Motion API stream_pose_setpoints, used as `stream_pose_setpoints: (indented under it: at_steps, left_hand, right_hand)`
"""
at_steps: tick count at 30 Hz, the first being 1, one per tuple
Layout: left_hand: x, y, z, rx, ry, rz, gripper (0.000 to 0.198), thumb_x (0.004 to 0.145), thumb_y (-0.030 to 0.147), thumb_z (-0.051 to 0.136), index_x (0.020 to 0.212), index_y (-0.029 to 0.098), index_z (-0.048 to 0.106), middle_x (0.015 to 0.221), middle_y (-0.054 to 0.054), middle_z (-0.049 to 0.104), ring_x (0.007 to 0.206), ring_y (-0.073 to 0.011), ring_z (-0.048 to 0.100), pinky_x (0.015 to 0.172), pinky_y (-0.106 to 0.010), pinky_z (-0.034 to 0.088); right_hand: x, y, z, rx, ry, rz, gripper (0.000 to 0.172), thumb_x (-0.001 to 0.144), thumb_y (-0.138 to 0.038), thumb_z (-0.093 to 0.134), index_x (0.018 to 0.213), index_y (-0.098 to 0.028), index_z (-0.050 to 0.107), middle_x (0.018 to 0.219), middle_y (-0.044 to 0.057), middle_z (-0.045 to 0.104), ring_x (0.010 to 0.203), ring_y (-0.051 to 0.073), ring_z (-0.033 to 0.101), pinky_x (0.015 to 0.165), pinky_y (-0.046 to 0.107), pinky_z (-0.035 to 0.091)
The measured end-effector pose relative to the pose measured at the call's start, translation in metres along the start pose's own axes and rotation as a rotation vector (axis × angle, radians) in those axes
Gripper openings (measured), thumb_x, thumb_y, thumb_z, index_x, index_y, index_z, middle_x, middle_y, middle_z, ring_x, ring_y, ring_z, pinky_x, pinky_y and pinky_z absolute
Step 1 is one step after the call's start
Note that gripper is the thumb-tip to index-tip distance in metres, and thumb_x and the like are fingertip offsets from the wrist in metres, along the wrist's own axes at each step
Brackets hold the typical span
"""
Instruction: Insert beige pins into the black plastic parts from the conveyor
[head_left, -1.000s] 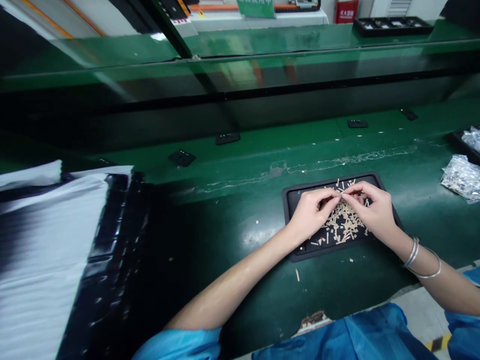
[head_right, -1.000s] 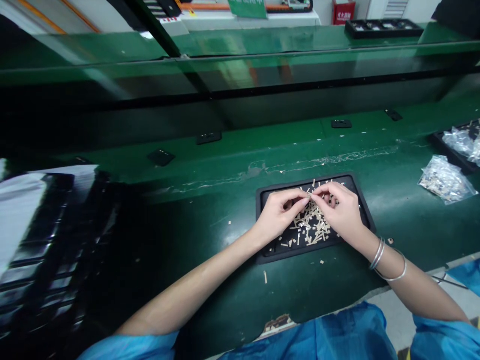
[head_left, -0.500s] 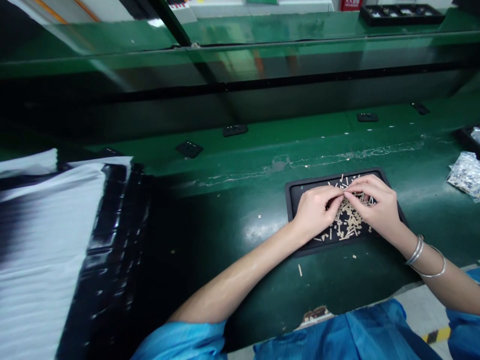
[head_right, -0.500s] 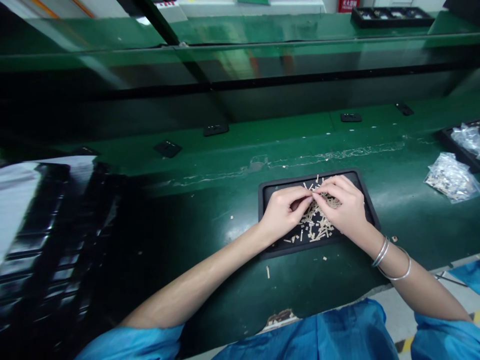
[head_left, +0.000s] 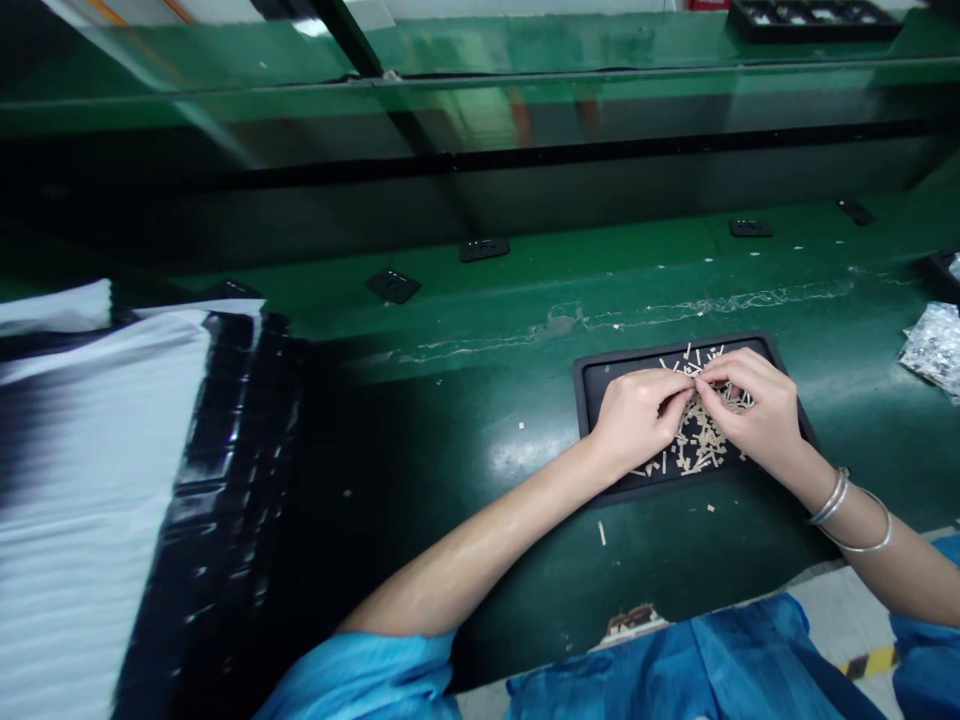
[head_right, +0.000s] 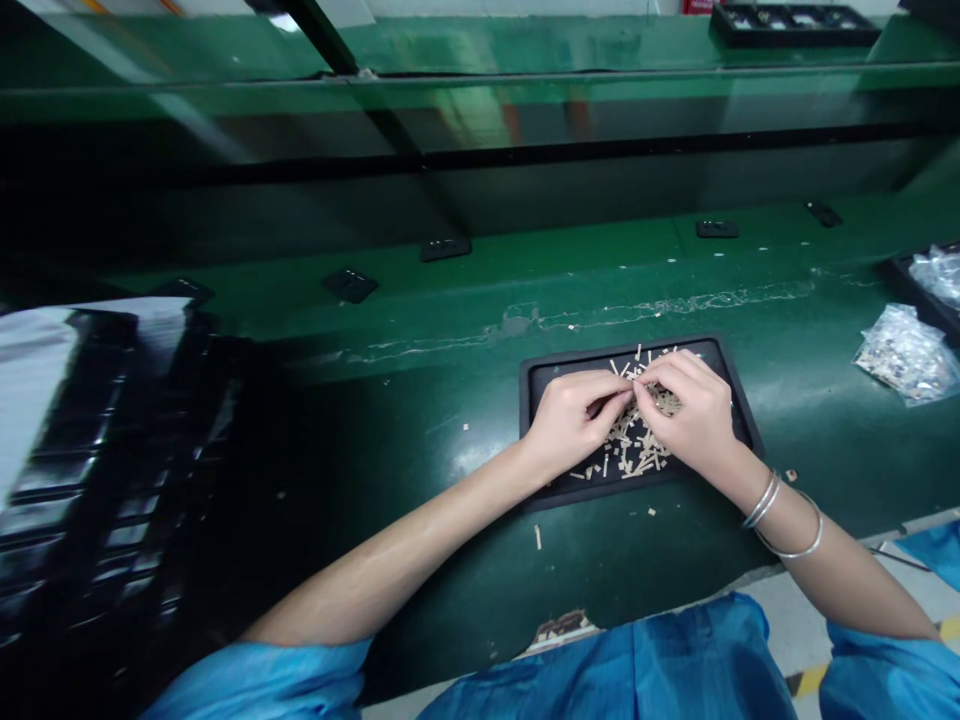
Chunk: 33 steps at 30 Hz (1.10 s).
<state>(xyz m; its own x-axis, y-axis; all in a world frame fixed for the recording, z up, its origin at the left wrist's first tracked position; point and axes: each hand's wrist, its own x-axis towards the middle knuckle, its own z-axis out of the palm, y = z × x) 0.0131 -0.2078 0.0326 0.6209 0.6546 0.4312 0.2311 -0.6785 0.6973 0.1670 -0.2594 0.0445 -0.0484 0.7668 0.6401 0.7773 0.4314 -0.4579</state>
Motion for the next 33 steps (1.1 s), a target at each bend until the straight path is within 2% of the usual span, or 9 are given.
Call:
stream_pose_setpoints:
  at_steps: [8,12,17,20,23,26,29,33]
  left_hand:
    - [0.000,-0.001,0.001,0.006,0.003,0.008,0.021,0.086,0.011,0.050,0.074,0.012,0.067,0.070,-0.004,0.069,0.062,-0.0129,0.060,0.060,-0.023,0.043]
    - [0.000,-0.002,0.001,-0.067,-0.009,-0.009,0.018,0.084,0.010,0.052,0.076,0.012,0.068,0.073,-0.005,0.070,0.064,-0.0129,0.060,0.061,-0.023,0.043]
    - [0.005,0.001,-0.006,-0.346,-0.053,-0.199,0.016,0.083,0.017,0.057,0.073,0.012,0.068,0.067,-0.003,0.067,0.056,-0.0096,0.053,0.055,-0.021,0.040]
    - [0.008,0.002,-0.011,-0.495,0.006,-0.344,0.017,0.083,0.025,0.058,0.077,0.013,0.069,0.062,-0.001,0.063,0.053,-0.0084,0.049,0.052,-0.021,0.038]
    - [0.009,0.003,-0.012,-0.505,0.077,-0.408,0.018,0.084,0.027,0.057,0.079,0.013,0.068,0.055,0.002,0.055,0.051,-0.0077,0.047,0.051,-0.021,0.037]
    - [0.009,0.003,-0.010,-0.461,0.043,-0.385,0.018,0.086,0.024,0.054,0.082,0.013,0.068,0.054,0.003,0.054,0.049,-0.0074,0.046,0.050,-0.020,0.036]
    - [0.007,0.002,-0.005,-0.376,-0.011,-0.288,0.018,0.087,0.019,0.051,0.084,0.014,0.069,0.062,0.000,0.062,0.054,-0.0086,0.052,0.053,-0.020,0.040]
    - [0.003,-0.001,0.000,-0.233,0.018,-0.122,0.019,0.087,0.016,0.051,0.086,0.015,0.070,0.077,-0.004,0.072,0.067,-0.0130,0.064,0.063,-0.023,0.047]
  right_hand:
    - [0.000,0.000,-0.001,0.001,-0.024,-0.007,0.011,0.082,-0.011,0.059,0.074,-0.018,0.060,0.072,0.004,0.067,0.070,0.017,0.061,0.059,0.029,0.048]
    - [-0.001,-0.001,0.000,-0.009,-0.025,-0.014,0.013,0.081,-0.009,0.058,0.072,-0.018,0.057,0.068,0.004,0.065,0.067,0.017,0.060,0.059,0.029,0.047]
    - [0.001,0.002,-0.003,-0.088,0.036,-0.021,0.011,0.079,-0.009,0.059,0.072,-0.018,0.058,0.066,0.003,0.064,0.063,0.015,0.058,0.056,0.028,0.045]
    - [0.005,0.009,-0.010,-0.189,0.089,0.033,0.012,0.079,-0.010,0.060,0.070,-0.018,0.059,0.063,0.001,0.062,0.059,0.014,0.054,0.054,0.028,0.042]
    - [0.008,0.013,-0.015,-0.272,0.101,0.073,0.010,0.079,-0.010,0.060,0.075,-0.019,0.062,0.062,0.000,0.060,0.057,0.014,0.054,0.054,0.028,0.043]
    - [0.008,0.011,-0.015,-0.258,0.074,-0.048,0.013,0.080,-0.008,0.061,0.085,-0.019,0.063,0.070,0.002,0.065,0.064,0.015,0.059,0.060,0.028,0.048]
    - [0.005,0.005,-0.013,-0.212,0.060,-0.202,0.014,0.079,-0.007,0.064,0.087,-0.019,0.062,0.076,0.003,0.069,0.070,0.016,0.063,0.064,0.028,0.051]
    - [0.002,0.000,-0.009,-0.207,0.031,-0.244,0.015,0.078,-0.007,0.067,0.086,-0.018,0.061,0.076,0.004,0.070,0.069,0.016,0.064,0.063,0.028,0.052]
